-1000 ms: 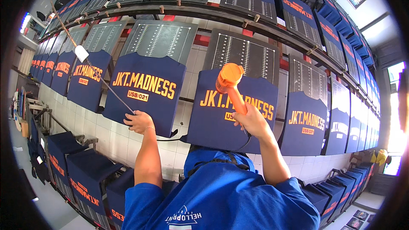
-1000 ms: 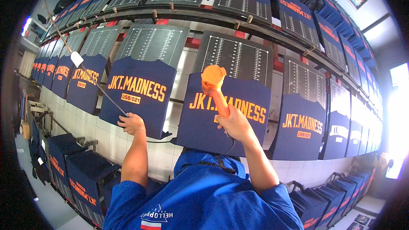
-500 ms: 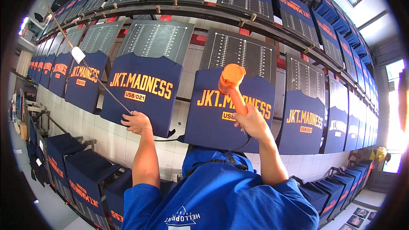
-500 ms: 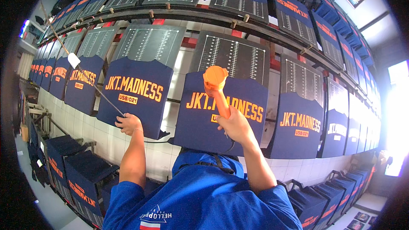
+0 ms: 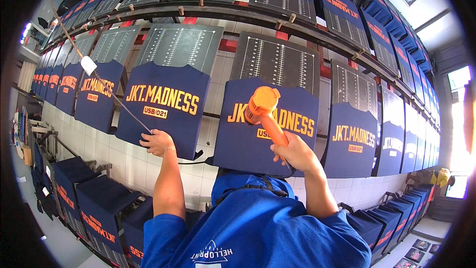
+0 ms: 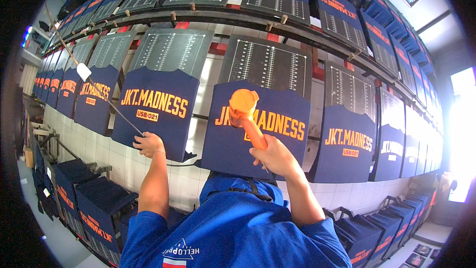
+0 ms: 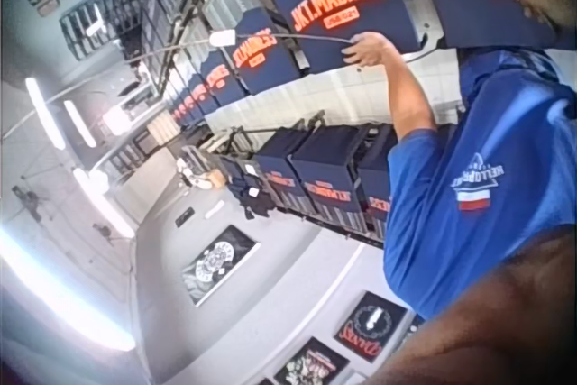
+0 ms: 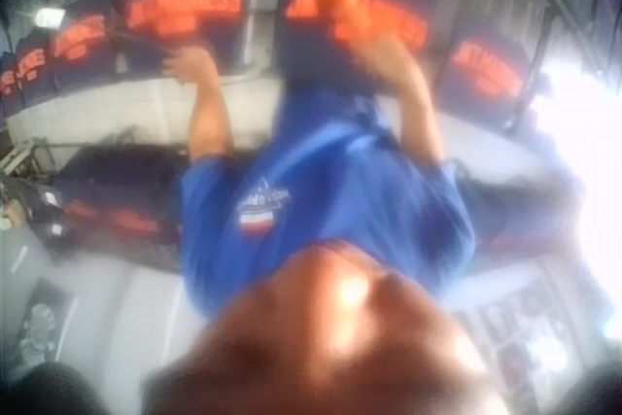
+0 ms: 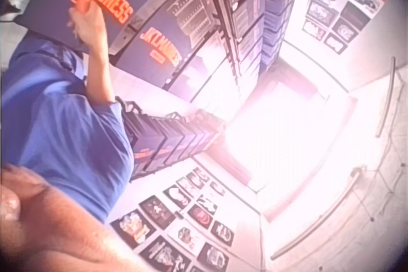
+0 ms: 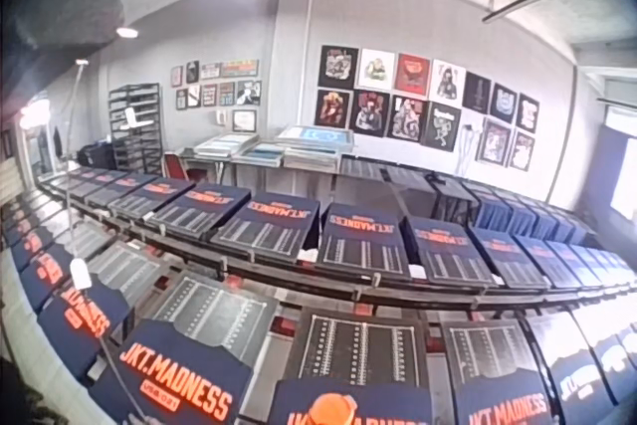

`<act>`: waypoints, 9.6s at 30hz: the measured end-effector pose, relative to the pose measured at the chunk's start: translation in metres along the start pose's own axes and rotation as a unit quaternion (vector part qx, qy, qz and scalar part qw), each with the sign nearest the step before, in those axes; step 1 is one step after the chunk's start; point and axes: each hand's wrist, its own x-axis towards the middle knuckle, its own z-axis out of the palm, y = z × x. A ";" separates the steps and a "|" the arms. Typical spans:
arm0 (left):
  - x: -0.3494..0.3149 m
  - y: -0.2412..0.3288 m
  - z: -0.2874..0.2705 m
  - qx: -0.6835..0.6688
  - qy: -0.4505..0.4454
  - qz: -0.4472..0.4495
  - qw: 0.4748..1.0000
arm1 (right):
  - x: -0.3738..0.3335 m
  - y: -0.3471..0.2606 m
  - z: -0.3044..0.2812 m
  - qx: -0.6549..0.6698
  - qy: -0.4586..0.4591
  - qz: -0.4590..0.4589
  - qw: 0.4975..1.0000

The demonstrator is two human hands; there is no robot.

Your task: The person uses a heat gun to dry the ink on several navy blue t-shirts displayed on a large rack, occasionally touching the fabric by hand.

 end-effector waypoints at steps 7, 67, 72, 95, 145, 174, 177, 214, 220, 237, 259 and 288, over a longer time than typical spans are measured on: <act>0.000 -0.001 0.000 0.004 -0.004 -0.004 1.000 | -0.012 0.006 -0.001 0.016 0.026 0.003 1.000; 0.009 -0.038 0.013 -0.103 0.007 0.109 0.989 | -0.039 0.033 -0.015 0.111 0.090 0.010 0.990; 0.016 -0.056 0.025 -0.138 0.043 0.169 0.975 | -0.035 0.047 -0.008 0.346 0.038 -0.086 0.933; 0.023 -0.062 0.030 -0.163 0.034 0.187 0.968 | -0.004 0.007 -0.002 0.125 0.071 -0.002 0.990; 0.016 -0.055 0.018 -0.173 0.027 0.179 0.968 | -0.013 0.008 -0.009 0.122 0.143 0.033 0.982; -0.006 -0.072 0.011 -0.180 -0.011 0.256 0.950 | 0.006 0.036 -0.063 0.112 0.109 -0.036 0.987; -0.052 -0.068 -0.022 -0.269 -0.032 0.334 0.903 | 0.013 0.039 -0.072 0.116 0.091 -0.046 0.988; -0.102 -0.081 -0.010 -0.159 -0.094 0.293 0.938 | 0.005 0.043 -0.110 0.088 0.026 -0.053 0.994; -0.094 -0.053 0.000 -0.101 -0.038 0.064 0.992 | -0.008 0.049 -0.117 0.069 0.027 -0.041 0.996; -0.109 -0.034 0.016 -0.129 0.012 -0.018 0.991 | -0.034 0.069 -0.112 0.022 -0.027 -0.011 0.999; -0.114 -0.027 0.011 -0.108 0.005 -0.040 0.993 | -0.047 0.089 -0.119 0.039 -0.005 -0.010 0.999; -0.115 -0.030 0.014 -0.106 0.011 -0.027 0.994 | -0.019 0.085 -0.135 0.138 0.058 -0.073 0.986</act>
